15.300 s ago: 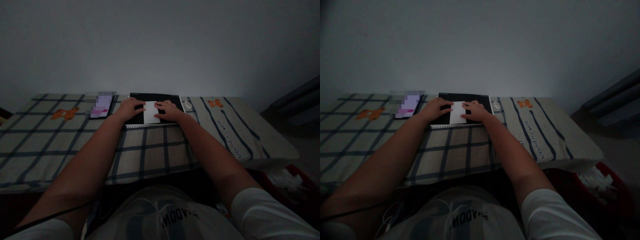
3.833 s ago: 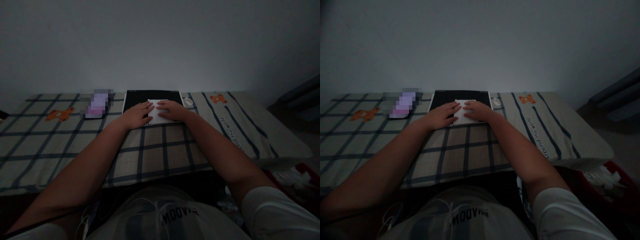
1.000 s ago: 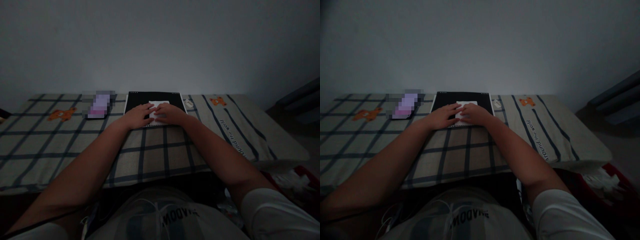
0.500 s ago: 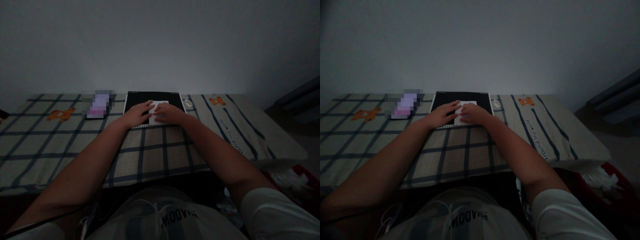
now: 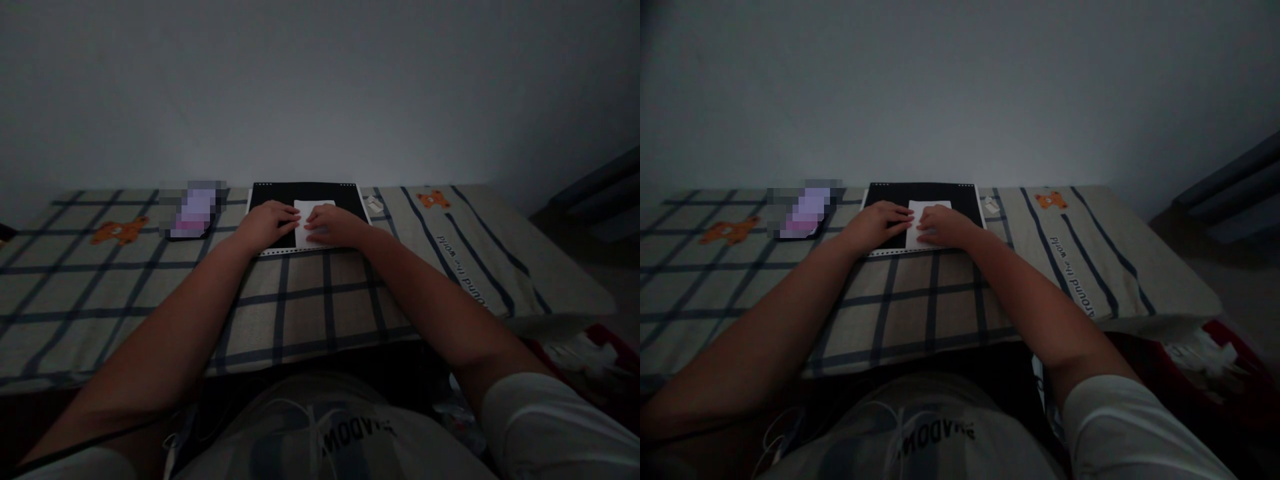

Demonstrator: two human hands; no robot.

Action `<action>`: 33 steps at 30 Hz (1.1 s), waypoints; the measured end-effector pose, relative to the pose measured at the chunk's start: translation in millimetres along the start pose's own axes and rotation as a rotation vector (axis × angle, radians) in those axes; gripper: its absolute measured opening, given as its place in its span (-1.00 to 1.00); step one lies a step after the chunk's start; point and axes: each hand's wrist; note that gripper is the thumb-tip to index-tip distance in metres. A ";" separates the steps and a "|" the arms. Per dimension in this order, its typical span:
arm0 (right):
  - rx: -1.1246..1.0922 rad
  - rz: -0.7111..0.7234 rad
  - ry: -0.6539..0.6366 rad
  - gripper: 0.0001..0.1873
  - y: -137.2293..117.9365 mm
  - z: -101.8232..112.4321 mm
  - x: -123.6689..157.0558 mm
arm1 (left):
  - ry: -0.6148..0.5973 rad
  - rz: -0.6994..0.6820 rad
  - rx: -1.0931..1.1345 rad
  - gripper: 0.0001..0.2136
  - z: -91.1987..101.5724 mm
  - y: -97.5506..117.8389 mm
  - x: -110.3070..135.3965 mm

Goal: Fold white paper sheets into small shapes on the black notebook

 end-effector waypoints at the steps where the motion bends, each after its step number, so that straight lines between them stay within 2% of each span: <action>1: 0.001 -0.001 -0.004 -0.77 -0.7 0.6 -0.2 | 0.002 0.006 -0.005 -0.60 0.0 -0.3 -0.1; 6: 0.014 0.011 -0.029 -0.75 -2.9 3.3 -1.4 | -0.023 0.023 -0.012 -0.60 2.4 -1.7 -0.1; 17: -0.004 -0.009 -0.015 -0.75 0.2 0.3 -0.4 | -0.211 0.003 -0.030 -0.40 12.9 -5.3 0.1; 29: -0.004 -0.034 0.005 -0.73 0.0 -0.3 0.5 | -0.243 0.025 -0.028 -0.14 15.5 -1.1 2.5; 33: 0.000 -0.028 0.005 -0.76 1.5 -1.3 0.5 | -0.245 0.038 -0.022 -0.13 16.2 -0.1 2.8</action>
Point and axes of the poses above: each hand's wrist, its own x-axis away from the middle knuckle, its own z-axis out of the back of the hand, y = z × x, and after that the axes turned 13 degrees about y, right-handed
